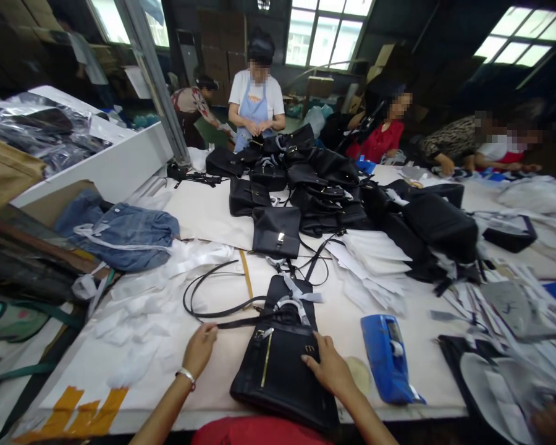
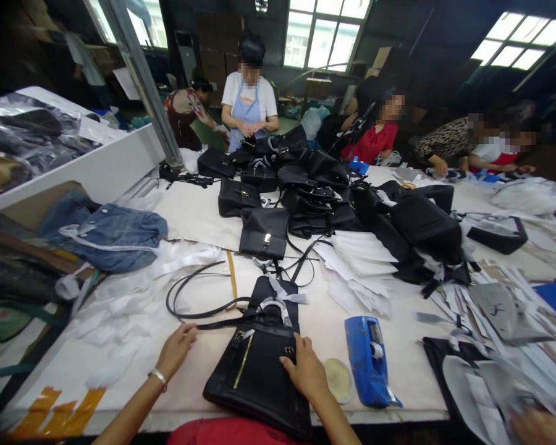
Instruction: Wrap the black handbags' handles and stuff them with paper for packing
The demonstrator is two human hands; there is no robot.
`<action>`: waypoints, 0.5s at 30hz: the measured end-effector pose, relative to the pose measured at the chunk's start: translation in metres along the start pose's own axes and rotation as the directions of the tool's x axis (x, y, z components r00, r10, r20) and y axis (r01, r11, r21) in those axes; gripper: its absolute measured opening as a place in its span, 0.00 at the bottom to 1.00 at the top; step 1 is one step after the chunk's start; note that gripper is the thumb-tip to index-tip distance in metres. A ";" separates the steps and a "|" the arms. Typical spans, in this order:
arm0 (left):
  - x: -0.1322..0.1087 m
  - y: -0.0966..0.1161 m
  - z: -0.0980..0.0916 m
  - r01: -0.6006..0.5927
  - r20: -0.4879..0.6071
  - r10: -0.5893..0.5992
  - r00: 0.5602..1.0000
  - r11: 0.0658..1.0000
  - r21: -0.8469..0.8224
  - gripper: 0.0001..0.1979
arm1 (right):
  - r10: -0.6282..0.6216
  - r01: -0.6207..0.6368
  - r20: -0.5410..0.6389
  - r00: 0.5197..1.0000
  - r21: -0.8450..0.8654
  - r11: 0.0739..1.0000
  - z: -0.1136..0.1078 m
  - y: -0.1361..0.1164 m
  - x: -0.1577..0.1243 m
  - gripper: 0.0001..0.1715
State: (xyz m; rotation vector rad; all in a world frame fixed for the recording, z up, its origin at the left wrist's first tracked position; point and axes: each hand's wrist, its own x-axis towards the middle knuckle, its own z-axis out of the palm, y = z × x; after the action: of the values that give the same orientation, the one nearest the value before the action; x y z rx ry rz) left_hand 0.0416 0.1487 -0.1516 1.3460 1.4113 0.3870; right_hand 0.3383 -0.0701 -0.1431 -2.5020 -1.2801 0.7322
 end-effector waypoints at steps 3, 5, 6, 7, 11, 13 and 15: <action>-0.046 0.026 0.047 -0.258 0.244 0.222 0.944 0.958 0.126 0.17 | -0.006 0.020 -0.115 0.993 0.118 0.993 0.021 0.002 -0.006 0.27; -0.070 0.038 0.074 -0.393 0.334 0.301 0.893 0.883 0.255 0.20 | -0.041 0.072 -0.181 0.983 0.170 0.983 0.025 0.003 -0.002 0.26; -0.078 0.042 0.084 -0.423 0.349 0.306 0.886 0.841 0.337 0.23 | -0.057 0.095 -0.205 0.977 0.185 0.978 0.027 0.004 0.002 0.26; -0.083 0.044 0.091 -0.428 0.349 0.293 0.890 0.801 0.419 0.25 | -0.067 0.112 -0.224 0.972 0.194 0.975 0.028 0.005 0.006 0.26; -0.085 0.048 0.103 -0.378 0.307 0.226 0.925 0.639 0.670 0.26 | -0.073 0.120 -0.232 0.970 0.197 0.973 0.035 0.009 0.017 0.24; -0.083 0.050 0.105 -0.382 0.321 0.207 0.924 0.524 0.761 0.24 | -0.067 0.111 -0.218 0.974 0.198 0.974 0.038 0.010 0.019 0.23; -0.081 0.054 0.110 -0.409 0.359 0.197 0.912 0.416 0.812 0.20 | -0.063 0.107 -0.213 0.975 0.204 0.973 0.038 0.010 0.019 0.21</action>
State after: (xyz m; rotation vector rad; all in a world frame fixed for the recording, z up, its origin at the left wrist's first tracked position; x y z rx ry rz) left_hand 0.1404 0.0491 -0.1091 2.4517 1.1748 -0.3551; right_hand 0.3340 -0.0613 -0.1860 -2.2674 -1.1617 0.5440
